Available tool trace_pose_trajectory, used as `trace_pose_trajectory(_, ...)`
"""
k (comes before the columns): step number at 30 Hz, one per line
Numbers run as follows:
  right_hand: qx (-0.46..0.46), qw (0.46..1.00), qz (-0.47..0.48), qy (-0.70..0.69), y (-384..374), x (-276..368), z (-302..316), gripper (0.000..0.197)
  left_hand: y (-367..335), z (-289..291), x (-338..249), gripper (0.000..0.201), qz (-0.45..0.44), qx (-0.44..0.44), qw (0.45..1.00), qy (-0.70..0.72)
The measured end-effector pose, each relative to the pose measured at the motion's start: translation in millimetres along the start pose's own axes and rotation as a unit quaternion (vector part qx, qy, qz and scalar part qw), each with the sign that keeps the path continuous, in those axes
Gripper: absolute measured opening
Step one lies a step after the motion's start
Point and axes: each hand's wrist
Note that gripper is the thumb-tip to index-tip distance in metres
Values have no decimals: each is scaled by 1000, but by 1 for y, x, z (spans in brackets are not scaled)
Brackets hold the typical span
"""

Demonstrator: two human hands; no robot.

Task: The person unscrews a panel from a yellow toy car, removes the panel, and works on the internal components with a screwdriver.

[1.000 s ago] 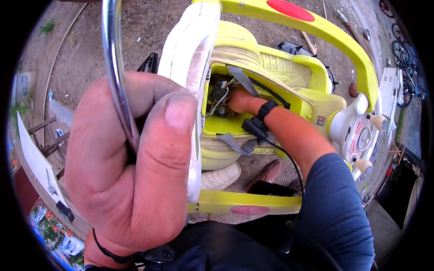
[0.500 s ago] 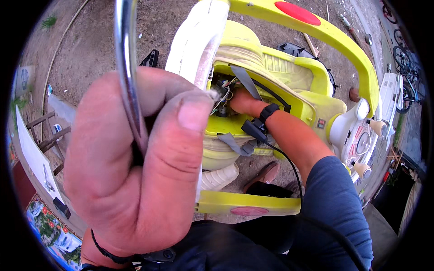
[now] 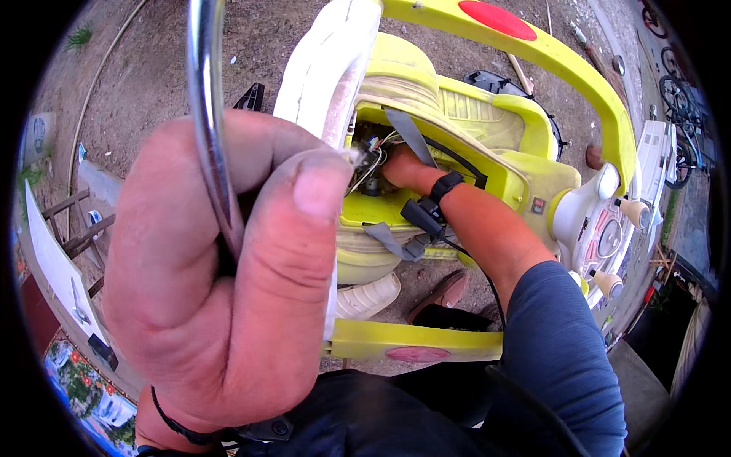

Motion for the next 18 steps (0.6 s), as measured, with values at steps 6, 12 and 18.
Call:
trace_pose_trajectory(6, 120, 958, -175, -194, 6, 18, 27, 32, 1, 1, 8, 21, -48, -17, 996, -76)
trace_pose_trajectory(12, 12, 975, -103, -198, 0, 11, -1, 35, 3, -3, 1, 22, -11, -29, 998, -56)
trace_pose_trajectory(18, 168, 947, -93, -259, 18, 9, 59, 44, -1, -4, -2, 22, 16, -15, 998, -58)
Point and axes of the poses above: each hand's wrist, its own y-axis away from the middle knuckle, its own z-axis out of the back of the hand, x = y × z, and after that the axes turned 14 degrees about -z, right-handed
